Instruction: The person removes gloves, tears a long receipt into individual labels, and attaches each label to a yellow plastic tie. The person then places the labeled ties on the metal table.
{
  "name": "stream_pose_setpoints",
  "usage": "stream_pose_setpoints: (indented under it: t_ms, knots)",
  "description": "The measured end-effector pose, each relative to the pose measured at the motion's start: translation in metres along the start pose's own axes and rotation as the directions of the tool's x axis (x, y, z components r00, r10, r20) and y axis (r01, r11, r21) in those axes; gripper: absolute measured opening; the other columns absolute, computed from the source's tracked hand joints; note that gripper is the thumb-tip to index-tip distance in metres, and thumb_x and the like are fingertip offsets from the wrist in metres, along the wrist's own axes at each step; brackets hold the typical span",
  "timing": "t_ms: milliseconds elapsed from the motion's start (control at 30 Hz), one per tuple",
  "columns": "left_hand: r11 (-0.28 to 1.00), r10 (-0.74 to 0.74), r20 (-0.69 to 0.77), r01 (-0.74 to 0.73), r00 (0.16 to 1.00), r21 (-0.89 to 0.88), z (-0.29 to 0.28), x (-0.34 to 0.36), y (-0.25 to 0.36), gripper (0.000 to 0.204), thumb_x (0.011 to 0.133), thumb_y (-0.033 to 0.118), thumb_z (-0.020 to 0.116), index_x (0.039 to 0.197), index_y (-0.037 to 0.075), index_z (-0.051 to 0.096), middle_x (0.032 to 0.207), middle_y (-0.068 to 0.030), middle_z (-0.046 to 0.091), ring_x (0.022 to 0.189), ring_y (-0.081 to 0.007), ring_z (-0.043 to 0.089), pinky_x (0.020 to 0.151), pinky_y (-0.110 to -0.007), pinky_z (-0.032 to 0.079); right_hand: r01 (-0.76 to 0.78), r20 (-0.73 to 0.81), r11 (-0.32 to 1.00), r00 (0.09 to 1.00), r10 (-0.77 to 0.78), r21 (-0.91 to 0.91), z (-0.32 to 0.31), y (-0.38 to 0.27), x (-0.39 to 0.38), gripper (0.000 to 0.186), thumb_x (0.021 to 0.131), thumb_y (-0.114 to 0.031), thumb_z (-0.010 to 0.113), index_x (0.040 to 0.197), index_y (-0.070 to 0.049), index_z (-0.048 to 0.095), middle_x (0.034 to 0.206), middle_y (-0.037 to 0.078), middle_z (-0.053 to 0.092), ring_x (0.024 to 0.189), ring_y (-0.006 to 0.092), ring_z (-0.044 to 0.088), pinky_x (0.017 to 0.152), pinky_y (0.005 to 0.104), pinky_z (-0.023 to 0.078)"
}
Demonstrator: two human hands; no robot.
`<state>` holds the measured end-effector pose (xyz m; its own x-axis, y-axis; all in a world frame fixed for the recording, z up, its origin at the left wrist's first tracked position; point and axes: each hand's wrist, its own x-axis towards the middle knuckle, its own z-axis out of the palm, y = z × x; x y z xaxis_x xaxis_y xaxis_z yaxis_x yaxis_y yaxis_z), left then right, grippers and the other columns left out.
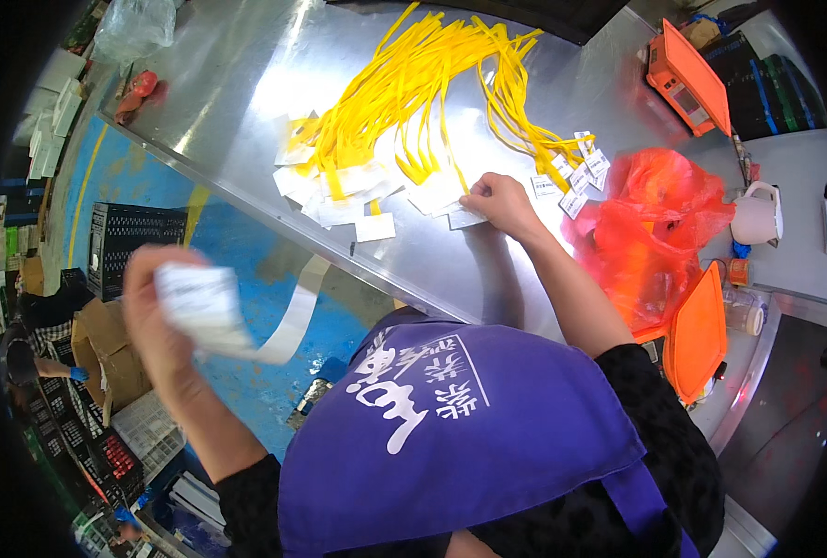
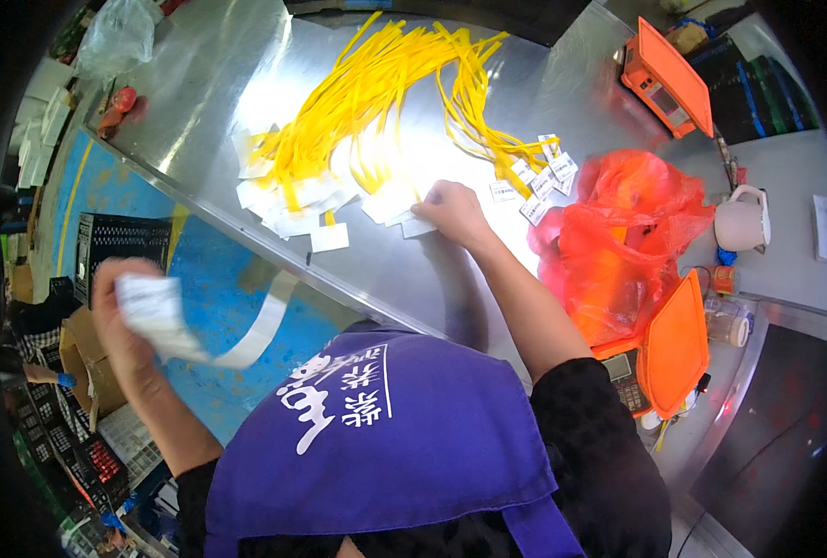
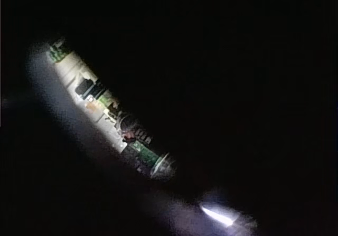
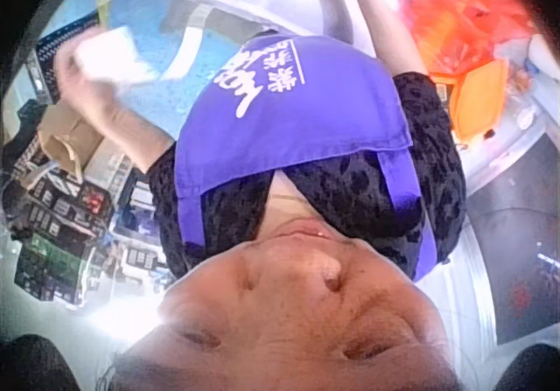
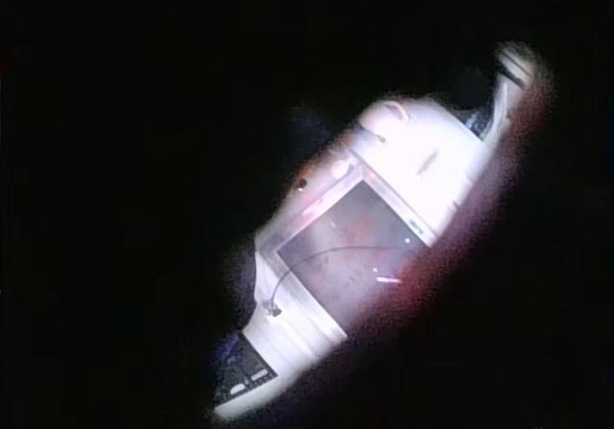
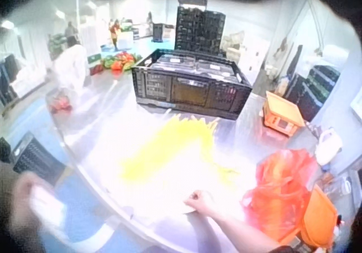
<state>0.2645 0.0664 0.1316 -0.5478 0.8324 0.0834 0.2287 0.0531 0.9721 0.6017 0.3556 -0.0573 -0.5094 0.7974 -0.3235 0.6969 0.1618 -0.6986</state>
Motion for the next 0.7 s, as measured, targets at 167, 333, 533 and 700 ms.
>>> stream_pose_setpoints:
  t_ms: [167,333,533,700]
  knots:
    - [0.966,-0.184,0.357,0.236,0.916,-0.108,0.125,0.015,-0.044,0.012,0.09,-0.001,0.061,0.101,0.002,0.064,0.095,-0.0017,0.067,0.088,-0.0089,0.061,0.078,-0.025,0.05,-0.02,-0.096,0.988,0.995,0.005,-0.151,-0.021,0.011,-0.028,0.029,0.08,-0.025,0.075,0.095,-0.001,0.069,0.09,0.018,0.07,0.087,0.0355,0.067,0.08,0.0441,0.053]
    - [0.947,-0.188,0.448,0.283,0.874,-0.154,0.184,0.02,-0.073,0.009,0.094,0.001,0.06,0.103,0.001,0.062,0.092,0.0002,0.064,0.089,-0.007,0.059,0.079,-0.024,0.049,0.215,-0.387,0.867,0.827,-0.406,-0.45,-0.029,-0.009,-0.055,0.031,0.083,-0.012,0.067,0.113,-0.002,0.067,0.103,0.019,0.065,0.096,0.0379,0.064,0.086,0.0457,0.052]
    - [0.932,-0.226,0.44,0.324,0.869,-0.161,0.205,0.014,-0.078,0.012,0.094,-0.003,0.054,0.103,0.0,0.062,0.101,-0.0028,0.064,0.095,-0.0091,0.06,0.083,-0.025,0.05,-0.148,0.343,0.594,0.911,-0.228,0.79,-0.011,-0.048,-0.076,0.039,0.09,-0.02,0.073,0.124,-0.002,0.065,0.102,0.002,0.067,0.089,0.0112,0.06,0.079,0.0277,0.05]
    - [0.974,-0.051,0.395,0.132,0.917,-0.182,0.207,0.006,-0.079,0.017,0.09,-0.008,0.052,0.098,0.001,0.063,0.107,-0.0053,0.064,0.097,-0.0131,0.062,0.086,-0.027,0.05,-0.281,0.401,0.525,0.907,-0.127,0.803,0.003,-0.054,-0.079,0.037,0.09,-0.016,0.073,0.123,-0.004,0.065,0.097,-0.001,0.065,0.083,0.0087,0.059,0.072,0.0235,0.048]
